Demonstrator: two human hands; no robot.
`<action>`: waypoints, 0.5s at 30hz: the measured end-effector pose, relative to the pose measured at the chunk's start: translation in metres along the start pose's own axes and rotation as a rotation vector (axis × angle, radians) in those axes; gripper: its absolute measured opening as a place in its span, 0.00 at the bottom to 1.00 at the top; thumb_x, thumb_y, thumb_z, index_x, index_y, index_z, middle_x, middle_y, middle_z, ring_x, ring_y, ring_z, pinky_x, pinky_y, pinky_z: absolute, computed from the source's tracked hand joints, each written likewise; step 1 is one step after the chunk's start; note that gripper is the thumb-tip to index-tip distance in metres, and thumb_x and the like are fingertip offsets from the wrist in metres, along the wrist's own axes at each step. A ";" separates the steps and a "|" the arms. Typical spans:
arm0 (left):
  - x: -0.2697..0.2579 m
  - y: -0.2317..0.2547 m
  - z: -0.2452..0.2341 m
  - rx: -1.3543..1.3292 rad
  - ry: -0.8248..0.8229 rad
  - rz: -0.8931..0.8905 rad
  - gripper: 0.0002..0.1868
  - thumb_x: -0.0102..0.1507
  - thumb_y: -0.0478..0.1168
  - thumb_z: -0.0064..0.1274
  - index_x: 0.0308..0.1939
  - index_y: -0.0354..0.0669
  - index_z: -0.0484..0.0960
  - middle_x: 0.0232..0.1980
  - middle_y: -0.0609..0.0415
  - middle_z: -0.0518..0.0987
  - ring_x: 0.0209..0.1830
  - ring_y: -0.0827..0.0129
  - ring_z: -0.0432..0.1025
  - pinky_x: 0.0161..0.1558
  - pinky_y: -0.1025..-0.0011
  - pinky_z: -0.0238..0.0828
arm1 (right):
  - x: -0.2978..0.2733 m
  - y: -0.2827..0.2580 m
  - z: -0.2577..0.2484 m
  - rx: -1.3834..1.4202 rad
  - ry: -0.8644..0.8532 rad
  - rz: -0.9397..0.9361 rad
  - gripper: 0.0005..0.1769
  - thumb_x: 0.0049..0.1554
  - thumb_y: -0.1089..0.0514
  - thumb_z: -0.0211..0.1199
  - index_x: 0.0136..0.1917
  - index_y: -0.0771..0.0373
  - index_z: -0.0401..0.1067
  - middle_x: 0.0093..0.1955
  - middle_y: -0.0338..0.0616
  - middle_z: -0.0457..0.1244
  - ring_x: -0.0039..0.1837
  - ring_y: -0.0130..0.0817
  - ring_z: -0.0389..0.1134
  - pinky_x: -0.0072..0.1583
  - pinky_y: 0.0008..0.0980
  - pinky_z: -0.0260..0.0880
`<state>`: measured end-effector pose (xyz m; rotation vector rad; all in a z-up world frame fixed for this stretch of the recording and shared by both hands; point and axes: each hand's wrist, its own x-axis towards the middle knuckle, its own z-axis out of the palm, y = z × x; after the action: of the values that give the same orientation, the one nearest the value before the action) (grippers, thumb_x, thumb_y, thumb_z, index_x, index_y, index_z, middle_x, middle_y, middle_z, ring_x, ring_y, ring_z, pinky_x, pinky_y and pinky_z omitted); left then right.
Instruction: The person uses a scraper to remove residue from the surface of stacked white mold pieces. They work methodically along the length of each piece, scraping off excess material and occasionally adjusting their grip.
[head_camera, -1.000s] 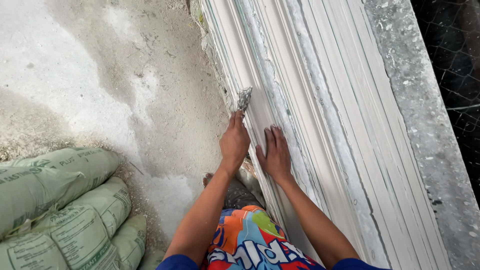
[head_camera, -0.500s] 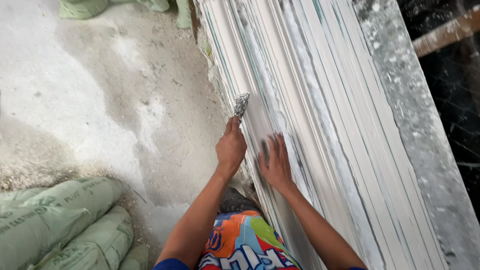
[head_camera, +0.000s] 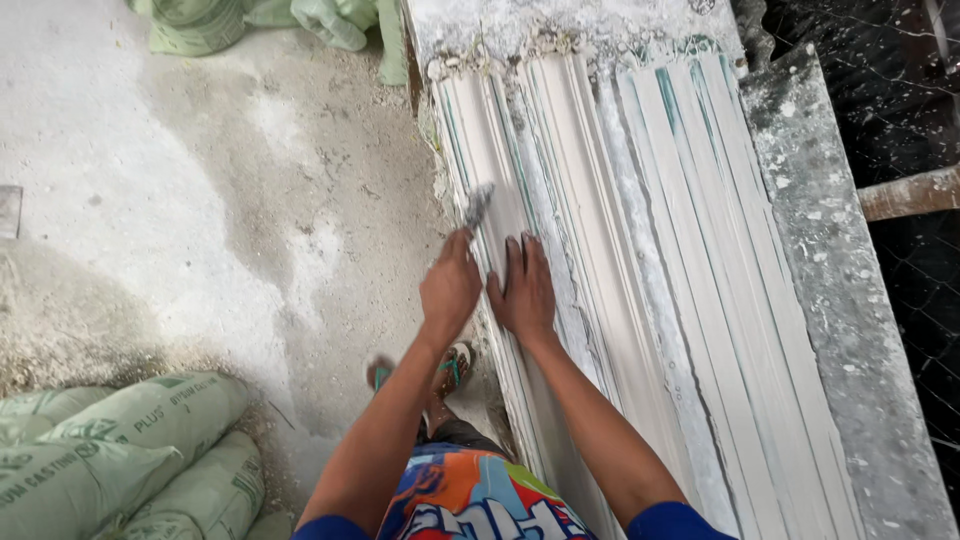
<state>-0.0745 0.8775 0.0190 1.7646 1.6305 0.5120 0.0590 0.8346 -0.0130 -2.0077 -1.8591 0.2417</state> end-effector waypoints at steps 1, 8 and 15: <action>0.031 -0.004 -0.007 0.004 -0.003 0.007 0.24 0.71 0.40 0.42 0.72 0.46 0.69 0.71 0.42 0.72 0.55 0.42 0.78 0.47 0.47 0.80 | 0.006 0.002 0.005 0.002 0.006 0.006 0.37 0.61 0.49 0.60 0.79 0.61 0.56 0.78 0.64 0.51 0.80 0.66 0.52 0.74 0.63 0.57; 0.125 -0.009 -0.024 0.125 0.133 0.065 0.24 0.72 0.38 0.42 0.73 0.43 0.68 0.71 0.43 0.72 0.55 0.44 0.78 0.45 0.47 0.82 | 0.003 0.008 0.010 0.010 0.076 -0.057 0.36 0.59 0.50 0.62 0.77 0.63 0.59 0.76 0.63 0.53 0.78 0.65 0.54 0.75 0.58 0.57; 0.135 -0.001 -0.032 0.070 -0.011 -0.034 0.26 0.72 0.38 0.38 0.75 0.45 0.64 0.75 0.45 0.68 0.48 0.40 0.79 0.45 0.43 0.81 | 0.003 0.008 0.008 -0.009 0.080 -0.057 0.34 0.59 0.49 0.61 0.75 0.62 0.62 0.75 0.61 0.54 0.77 0.64 0.55 0.74 0.56 0.59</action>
<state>-0.0782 1.0164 0.0200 1.7843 1.6864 0.4338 0.0639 0.8389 -0.0228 -1.9376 -1.8676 0.1351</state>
